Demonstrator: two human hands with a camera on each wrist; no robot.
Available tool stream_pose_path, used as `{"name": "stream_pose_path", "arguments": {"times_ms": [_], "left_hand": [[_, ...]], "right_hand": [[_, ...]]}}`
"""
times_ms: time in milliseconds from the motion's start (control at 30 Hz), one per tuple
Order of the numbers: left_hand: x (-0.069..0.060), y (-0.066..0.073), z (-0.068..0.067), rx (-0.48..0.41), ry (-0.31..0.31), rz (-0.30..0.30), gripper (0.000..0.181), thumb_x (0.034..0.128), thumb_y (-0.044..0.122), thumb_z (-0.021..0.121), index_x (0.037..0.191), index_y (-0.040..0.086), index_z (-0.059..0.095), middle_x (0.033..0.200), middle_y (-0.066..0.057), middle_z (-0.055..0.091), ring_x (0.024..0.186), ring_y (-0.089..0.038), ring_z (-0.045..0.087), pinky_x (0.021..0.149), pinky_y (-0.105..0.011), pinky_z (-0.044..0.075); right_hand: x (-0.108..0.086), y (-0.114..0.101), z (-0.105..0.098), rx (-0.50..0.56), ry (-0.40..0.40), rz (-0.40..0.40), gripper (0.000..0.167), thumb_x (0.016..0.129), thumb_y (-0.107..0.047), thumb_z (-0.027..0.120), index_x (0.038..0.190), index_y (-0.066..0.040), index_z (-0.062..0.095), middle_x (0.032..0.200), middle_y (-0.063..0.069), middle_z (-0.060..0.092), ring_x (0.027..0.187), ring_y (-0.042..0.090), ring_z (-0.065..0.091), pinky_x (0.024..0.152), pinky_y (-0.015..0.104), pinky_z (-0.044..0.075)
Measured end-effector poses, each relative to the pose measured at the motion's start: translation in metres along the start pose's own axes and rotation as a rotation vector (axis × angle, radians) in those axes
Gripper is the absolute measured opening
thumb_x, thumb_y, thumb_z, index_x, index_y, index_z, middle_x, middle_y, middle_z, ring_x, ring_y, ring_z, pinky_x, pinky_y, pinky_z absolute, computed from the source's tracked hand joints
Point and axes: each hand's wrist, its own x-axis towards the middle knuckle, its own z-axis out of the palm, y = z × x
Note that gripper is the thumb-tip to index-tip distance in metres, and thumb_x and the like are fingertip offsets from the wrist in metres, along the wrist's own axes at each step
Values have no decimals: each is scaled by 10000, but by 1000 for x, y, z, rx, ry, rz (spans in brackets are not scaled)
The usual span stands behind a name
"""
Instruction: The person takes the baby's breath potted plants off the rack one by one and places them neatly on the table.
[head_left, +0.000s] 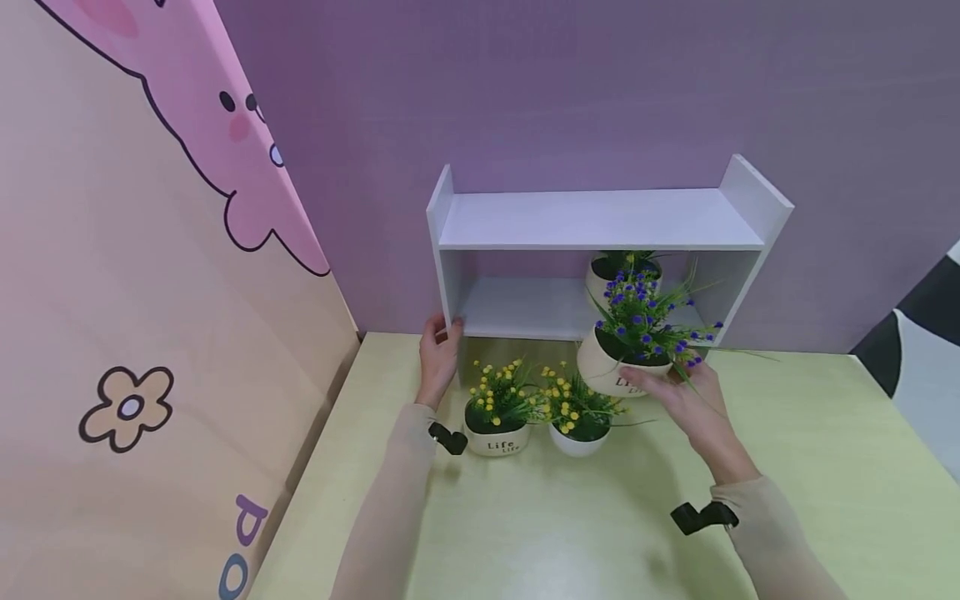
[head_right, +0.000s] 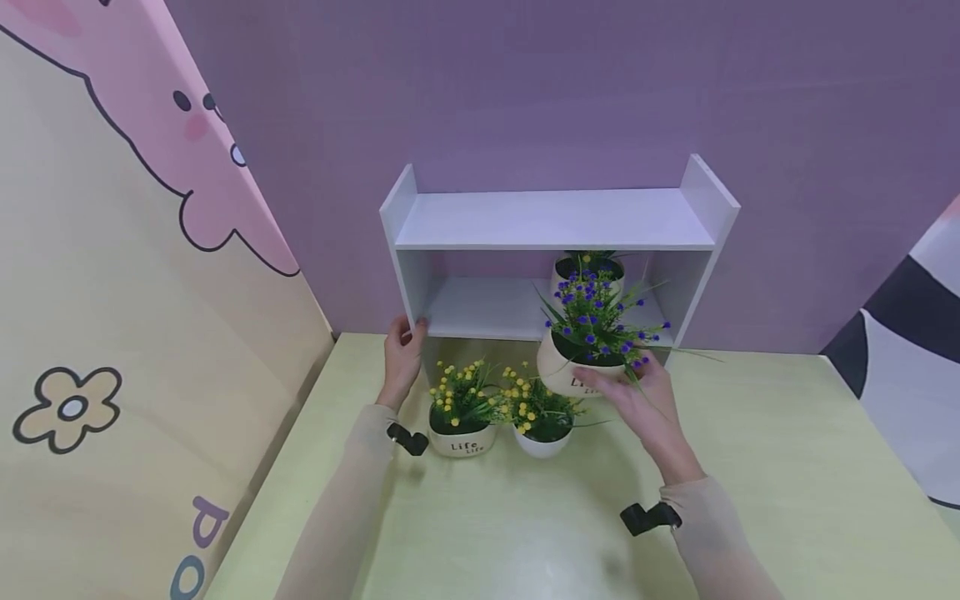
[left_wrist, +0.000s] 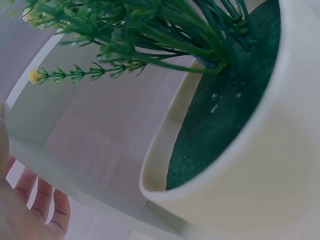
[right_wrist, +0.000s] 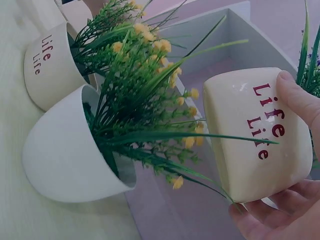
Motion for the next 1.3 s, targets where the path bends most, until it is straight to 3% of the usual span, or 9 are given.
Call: {"name": "stream_pose_path", "arguments": {"times_ms": [33,67,367,500,600,700,833,967,1300], "left_hand": [[0,0,0,0,1,3,507,1077,386,618,1462,67,538,1408,-179,606,1230,-335,611,1020,-500,537],[0,0,1,2,2,6,507,1077,390,615,1458,66,538,1403,-179,606,1221,-330,611,1012,-490,538],[1,1,2,-2,4,9,503,1073,389,614,1449,62,543,1395,-170,609,1201,-302,613,981,-439,539],[1,2,1,-8,3,-1,479,1072,367,632,1433,62,553,1384,-171,614,1208,-310,616,992,-445,537],[1,2,1,-13,11,0,455,1066,350,644,1402,53,568,1357,-174,623,1192,-308,618,973,-426,534],[1,2,1,-17,14,0,442,1066,346,645,1385,49,574,1343,-177,625,1186,-305,619,965,-416,531],[1,0,1,-21,9,-5,441,1070,349,637,1389,51,571,1345,-175,623,1189,-299,617,970,-410,528],[1,0,1,-27,13,-10,439,1069,348,646,1380,48,572,1346,-179,620,1194,-308,614,977,-423,527],[1,0,1,-17,19,-15,452,1068,360,639,1391,52,565,1358,-175,619,1217,-319,616,1012,-466,535]], "right_hand": [[0,2,0,-142,48,-3,539,945,-490,796,997,-141,389,756,-61,300,746,128,362,708,267,391],[-1,4,-1,-182,64,0,544,931,-508,804,1018,-145,409,749,-47,303,742,154,360,703,299,377],[-6,16,-10,-222,90,92,668,920,-579,784,877,-143,280,732,-34,273,734,173,326,669,334,335],[-9,21,-13,-204,97,114,647,922,-577,784,923,-142,305,746,-32,280,727,156,319,657,324,332],[-11,26,-16,-187,104,93,546,930,-554,786,1089,-162,441,801,-70,352,753,103,376,668,264,382],[-12,31,-19,-189,120,80,539,929,-542,793,1151,-171,471,815,-65,365,756,96,386,658,259,385],[-14,38,-23,-206,131,110,594,922,-558,792,991,-141,375,751,-27,308,710,138,331,618,321,321],[-15,42,-26,-221,137,127,616,926,-564,784,948,-135,343,764,-8,331,720,154,340,617,332,317],[-19,57,-34,-192,108,190,575,962,-585,727,1062,-134,385,815,-32,359,759,128,371,666,280,373]]}}
